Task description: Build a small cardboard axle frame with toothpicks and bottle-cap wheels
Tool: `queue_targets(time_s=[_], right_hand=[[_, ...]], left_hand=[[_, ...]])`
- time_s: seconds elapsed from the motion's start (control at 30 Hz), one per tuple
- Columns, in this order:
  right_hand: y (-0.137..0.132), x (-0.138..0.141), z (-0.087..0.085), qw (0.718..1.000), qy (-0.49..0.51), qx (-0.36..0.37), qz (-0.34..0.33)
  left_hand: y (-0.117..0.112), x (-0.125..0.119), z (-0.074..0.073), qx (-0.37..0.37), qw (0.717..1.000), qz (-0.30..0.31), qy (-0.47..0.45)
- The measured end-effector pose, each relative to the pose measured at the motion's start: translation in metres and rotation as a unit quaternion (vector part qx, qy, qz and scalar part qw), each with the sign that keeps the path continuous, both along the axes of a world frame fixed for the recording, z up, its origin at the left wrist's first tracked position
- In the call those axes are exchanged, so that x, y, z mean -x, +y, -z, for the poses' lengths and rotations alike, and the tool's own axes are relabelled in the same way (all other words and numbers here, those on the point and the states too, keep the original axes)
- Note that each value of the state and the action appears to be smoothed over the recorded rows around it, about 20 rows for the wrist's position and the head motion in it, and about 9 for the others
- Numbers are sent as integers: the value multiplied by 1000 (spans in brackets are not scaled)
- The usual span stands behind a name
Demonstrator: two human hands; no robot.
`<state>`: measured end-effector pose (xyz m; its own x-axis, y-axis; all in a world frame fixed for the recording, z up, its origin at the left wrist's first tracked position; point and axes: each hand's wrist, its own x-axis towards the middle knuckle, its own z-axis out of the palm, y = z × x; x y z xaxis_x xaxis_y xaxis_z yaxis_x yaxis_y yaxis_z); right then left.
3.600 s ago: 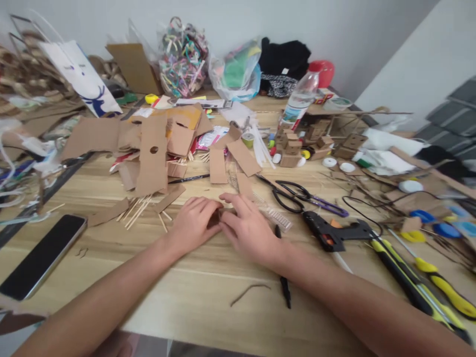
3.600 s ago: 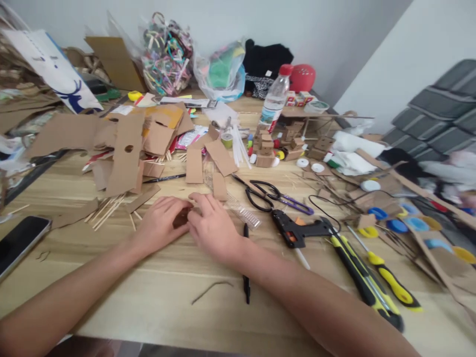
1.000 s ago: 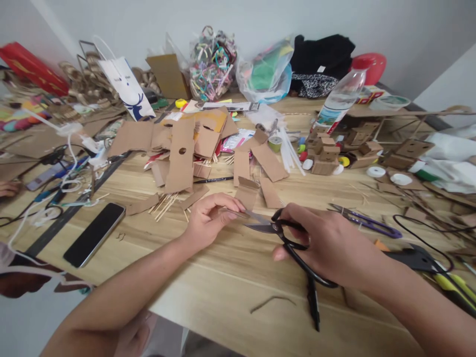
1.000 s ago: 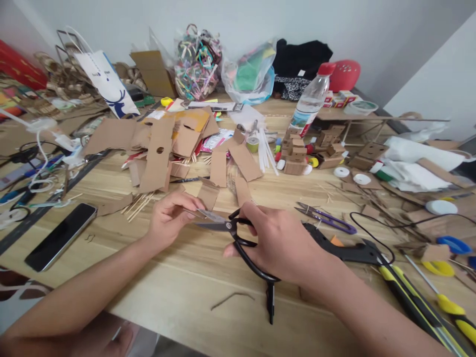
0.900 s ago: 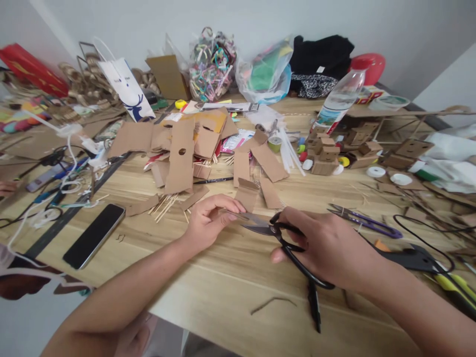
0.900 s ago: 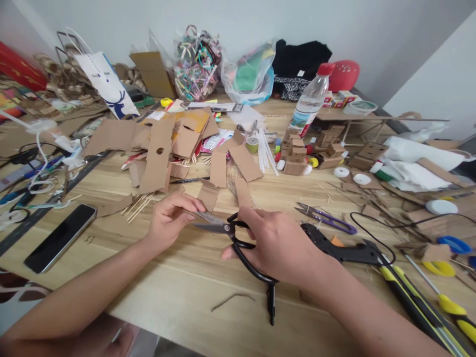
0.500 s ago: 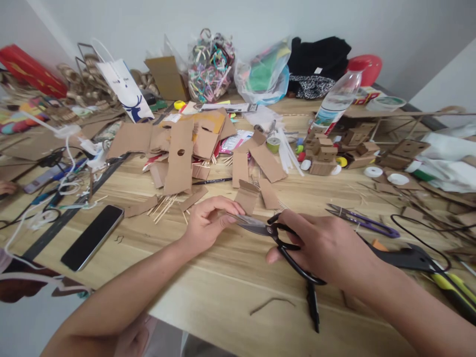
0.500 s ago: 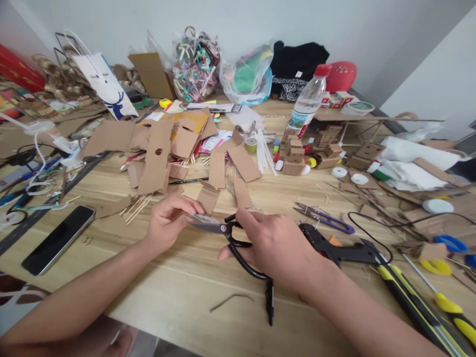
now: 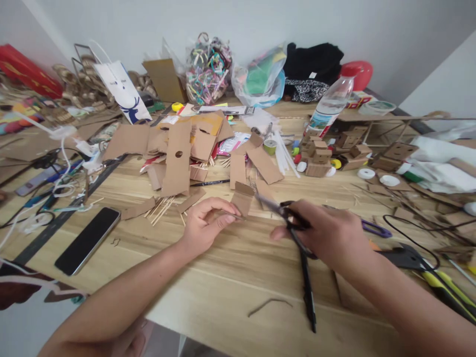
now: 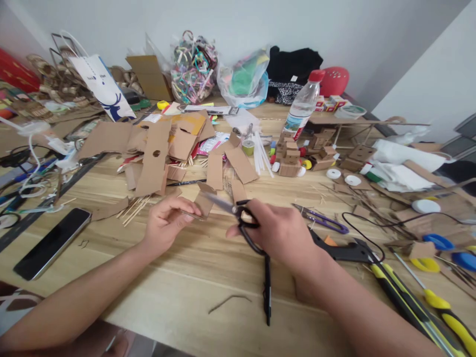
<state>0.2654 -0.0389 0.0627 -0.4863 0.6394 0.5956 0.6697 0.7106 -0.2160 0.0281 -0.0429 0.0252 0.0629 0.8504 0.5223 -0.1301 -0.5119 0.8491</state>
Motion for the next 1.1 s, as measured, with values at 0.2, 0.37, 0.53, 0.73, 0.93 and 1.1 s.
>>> queue_targets(time_s=[0.2,0.37,0.53,0.73,0.93,1.1], right_hand=[[4,5,-3,958,173,224,52],[-3,21,4,937,265,226,32],[-1,23,6,906,329,266,20],[-3,29,11,900,300,315,29],[-11,39,2,859,339,384,-11],[-9,38,1,809,366,460,-16]], left_hand=[[-7,-5,-1,35,999,30,-10],[-19,-13,0,45,994,103,-4],[-20,-15,3,59,988,142,-8],[-7,-19,9,176,983,33,-35],[-8,-20,6,218,973,43,63],[-10,-21,-3,176,979,69,83]])
